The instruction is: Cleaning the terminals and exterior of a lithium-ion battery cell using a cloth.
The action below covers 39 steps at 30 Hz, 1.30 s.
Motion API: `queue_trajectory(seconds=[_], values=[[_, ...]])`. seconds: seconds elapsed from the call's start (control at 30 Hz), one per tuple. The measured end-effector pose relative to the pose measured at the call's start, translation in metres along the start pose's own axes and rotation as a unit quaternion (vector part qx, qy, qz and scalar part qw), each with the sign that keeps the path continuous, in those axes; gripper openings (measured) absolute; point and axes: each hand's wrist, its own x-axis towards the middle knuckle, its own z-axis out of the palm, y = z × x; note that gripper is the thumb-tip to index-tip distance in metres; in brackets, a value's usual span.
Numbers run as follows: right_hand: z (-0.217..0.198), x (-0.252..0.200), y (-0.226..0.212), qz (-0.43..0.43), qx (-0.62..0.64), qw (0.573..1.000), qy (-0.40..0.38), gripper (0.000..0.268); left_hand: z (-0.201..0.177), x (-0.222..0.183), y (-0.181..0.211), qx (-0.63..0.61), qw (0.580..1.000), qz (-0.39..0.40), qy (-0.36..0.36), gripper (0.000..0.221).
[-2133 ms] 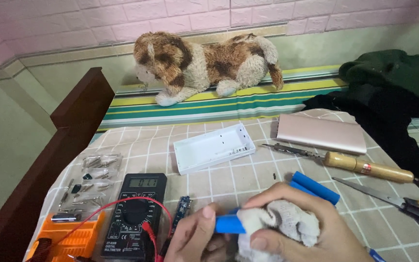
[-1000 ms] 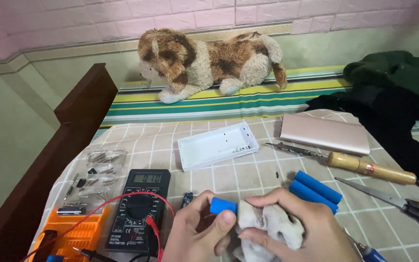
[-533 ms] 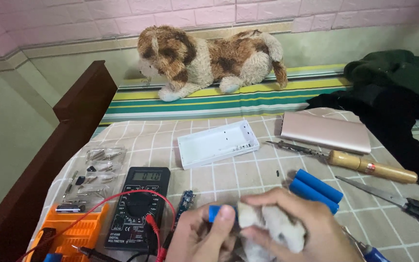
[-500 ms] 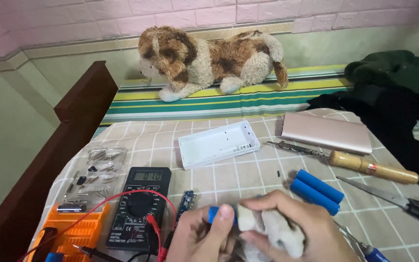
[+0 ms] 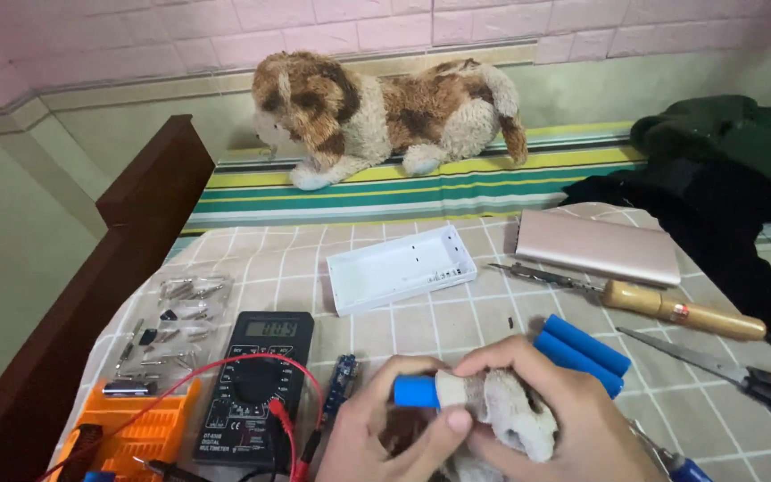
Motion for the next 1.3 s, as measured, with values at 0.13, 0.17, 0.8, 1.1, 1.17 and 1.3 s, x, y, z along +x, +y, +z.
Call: queue_trajectory(seconds=[0.13, 0.17, 0.8, 1.1, 1.17, 1.3], values=[[0.0, 0.002, 0.003, -0.003, -0.043, 0.999, -0.005, 0.046, -0.003, 0.003, -0.001, 0.043, 0.999, 0.001, -0.003, 0.032], [0.001, 0.002, 0.007, -0.052, -0.054, 0.997, -0.001, 0.045, -0.004, 0.004, -0.004, 0.085, 0.996, 0.016, 0.006, 0.027], [0.002, 0.007, 0.014, -0.352, -0.065, 0.933, 0.045, 0.048, -0.007, 0.0, 0.001, -0.052, 0.997, 0.045, -0.031, 0.055], [0.0, 0.001, 0.008, -0.334, -0.073, 0.94, 0.008, 0.037, -0.004, -0.005, 0.01, 0.115, 0.989, -0.082, 0.037, 0.045], [0.0, -0.001, 0.004, -0.35, -0.075, 0.934, 0.011, 0.037, -0.001, -0.006, 0.025, 0.123, 0.986, -0.109, 0.037, 0.047], [0.002, -0.008, 0.002, -0.377, -0.064, 0.924, 0.02, 0.038, 0.004, -0.015, 0.039, 0.027, 0.984, -0.171, 0.046, 0.045]])
